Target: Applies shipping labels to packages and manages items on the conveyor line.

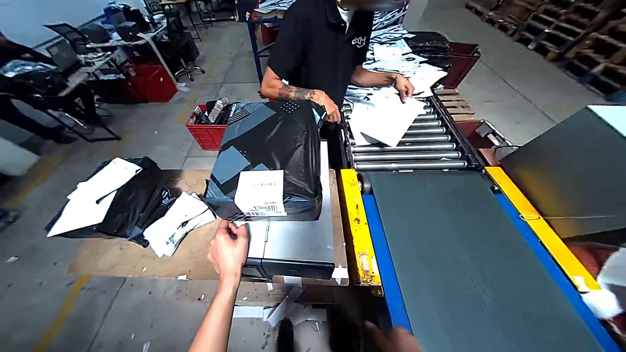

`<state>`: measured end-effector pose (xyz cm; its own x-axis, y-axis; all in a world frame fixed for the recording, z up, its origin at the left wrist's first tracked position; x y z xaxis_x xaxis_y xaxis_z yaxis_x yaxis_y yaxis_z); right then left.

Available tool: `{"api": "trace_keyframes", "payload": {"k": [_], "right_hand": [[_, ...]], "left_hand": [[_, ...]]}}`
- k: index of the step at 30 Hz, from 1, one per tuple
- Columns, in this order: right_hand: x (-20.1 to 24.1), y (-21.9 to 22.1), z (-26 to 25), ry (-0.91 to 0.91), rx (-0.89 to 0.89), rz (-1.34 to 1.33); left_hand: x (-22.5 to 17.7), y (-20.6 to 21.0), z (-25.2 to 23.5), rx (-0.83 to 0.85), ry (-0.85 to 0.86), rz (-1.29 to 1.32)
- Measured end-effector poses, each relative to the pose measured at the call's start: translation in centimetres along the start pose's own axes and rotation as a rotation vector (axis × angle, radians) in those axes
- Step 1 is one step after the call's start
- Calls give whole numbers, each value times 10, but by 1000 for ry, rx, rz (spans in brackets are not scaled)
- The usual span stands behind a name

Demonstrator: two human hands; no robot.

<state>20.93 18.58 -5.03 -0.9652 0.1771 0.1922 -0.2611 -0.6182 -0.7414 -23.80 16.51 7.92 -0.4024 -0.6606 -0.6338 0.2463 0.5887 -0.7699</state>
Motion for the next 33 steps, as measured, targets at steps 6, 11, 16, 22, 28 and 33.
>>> {"api": "trace_keyframes", "payload": {"k": [6, 11, 16, 22, 28, 33], "right_hand": [[219, 82, 8, -110, 246, -1031], [241, 83, 9, -5, -20, -1150], [145, 43, 4, -126, -3, -977], [-21, -96, -167, 17, -475, -835], [-61, -160, -284, 256, -446, -689], [-126, -123, -246, 403, -249, -253]], "left_hand": [[1, 2, 1, 58, 32, -8], [0, 7, 0, 60, 69, 6], [-2, 13, 3, 52, 101, 30], [0, 18, 2, -14, 134, 46], [4, 21, -4, -21, 137, 44], [0, 16, -3, -42, 163, 81]]}}
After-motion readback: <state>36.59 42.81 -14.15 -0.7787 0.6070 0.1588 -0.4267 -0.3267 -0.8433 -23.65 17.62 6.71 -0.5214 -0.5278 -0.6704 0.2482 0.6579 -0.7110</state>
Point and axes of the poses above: each hand's wrist, its own z-axis away from the middle knuckle, its own y-axis out of the palm, x = y × z, the point moved 3 cm from there along -z, towards the middle knuckle, and after that the axes turned 4 degrees about z, right-handed, at the moved point
